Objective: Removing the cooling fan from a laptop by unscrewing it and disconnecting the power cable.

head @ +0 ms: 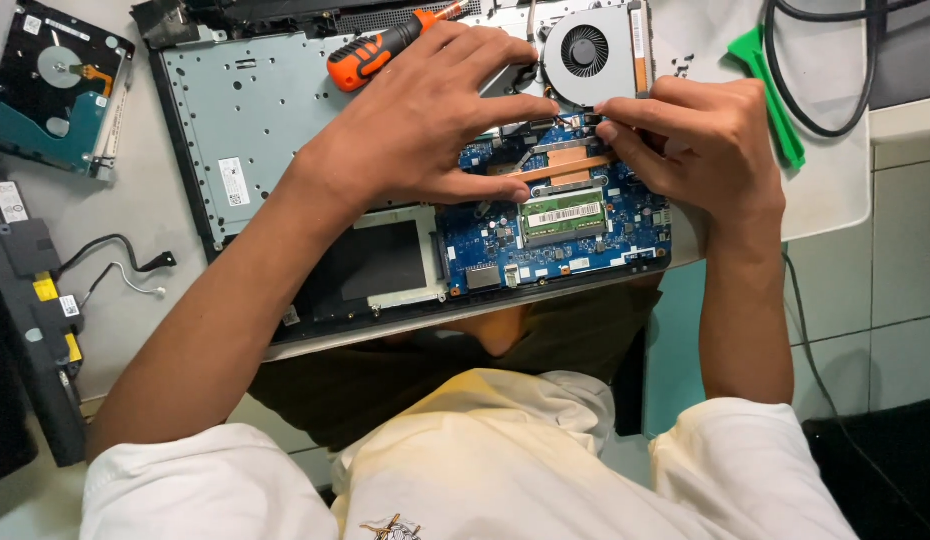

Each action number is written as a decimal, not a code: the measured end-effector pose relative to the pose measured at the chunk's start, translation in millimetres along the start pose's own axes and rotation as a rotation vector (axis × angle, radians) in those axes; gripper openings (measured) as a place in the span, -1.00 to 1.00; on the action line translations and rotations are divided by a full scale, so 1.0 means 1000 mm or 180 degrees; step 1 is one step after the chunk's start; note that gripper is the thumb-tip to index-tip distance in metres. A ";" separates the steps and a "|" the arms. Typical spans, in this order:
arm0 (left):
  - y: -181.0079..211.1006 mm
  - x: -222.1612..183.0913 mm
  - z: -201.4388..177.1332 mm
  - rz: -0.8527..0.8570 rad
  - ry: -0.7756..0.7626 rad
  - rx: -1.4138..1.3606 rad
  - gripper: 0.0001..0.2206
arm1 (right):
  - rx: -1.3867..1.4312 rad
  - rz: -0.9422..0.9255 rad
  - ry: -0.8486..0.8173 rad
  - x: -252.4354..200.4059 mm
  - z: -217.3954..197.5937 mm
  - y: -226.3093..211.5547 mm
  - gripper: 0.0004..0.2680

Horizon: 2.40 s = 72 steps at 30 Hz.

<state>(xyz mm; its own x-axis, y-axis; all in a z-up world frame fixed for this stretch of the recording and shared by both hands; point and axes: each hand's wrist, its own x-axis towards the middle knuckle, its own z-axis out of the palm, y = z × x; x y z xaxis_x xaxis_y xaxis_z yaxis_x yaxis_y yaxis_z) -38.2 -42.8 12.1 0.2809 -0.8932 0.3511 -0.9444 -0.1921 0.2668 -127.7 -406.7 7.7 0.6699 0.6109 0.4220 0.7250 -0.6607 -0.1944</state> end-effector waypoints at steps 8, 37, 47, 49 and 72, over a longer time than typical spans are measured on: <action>0.001 0.000 0.001 -0.0070 -0.0048 0.0006 -0.35 | 0.0165 0.0081 -0.0086 0.004 -0.003 0.002 -0.90; -0.001 -0.002 0.005 -0.0080 -0.0017 0.0034 -0.33 | 0.0561 0.0301 0.0001 -0.003 0.000 0.005 -0.89; 0.000 -0.001 0.004 -0.0056 0.0011 0.0047 -0.34 | 0.0279 0.0047 0.0062 -0.002 0.001 0.001 -0.90; 0.000 0.000 0.003 -0.0069 -0.0025 0.0020 -0.33 | 0.0165 -0.0039 0.0072 -0.005 0.004 0.003 -0.89; 0.000 -0.001 0.007 -0.0125 -0.0032 0.0037 -0.35 | -0.0754 -0.0352 0.0397 -0.008 0.007 -0.011 -0.93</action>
<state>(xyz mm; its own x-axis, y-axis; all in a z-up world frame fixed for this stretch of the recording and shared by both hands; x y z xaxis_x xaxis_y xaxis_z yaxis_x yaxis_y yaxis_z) -39.6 -45.1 5.1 0.3161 -0.8889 0.3316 -0.9347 -0.2318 0.2696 -139.7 -401.1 0.2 0.5532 0.6363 0.5376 0.7252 -0.6855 0.0651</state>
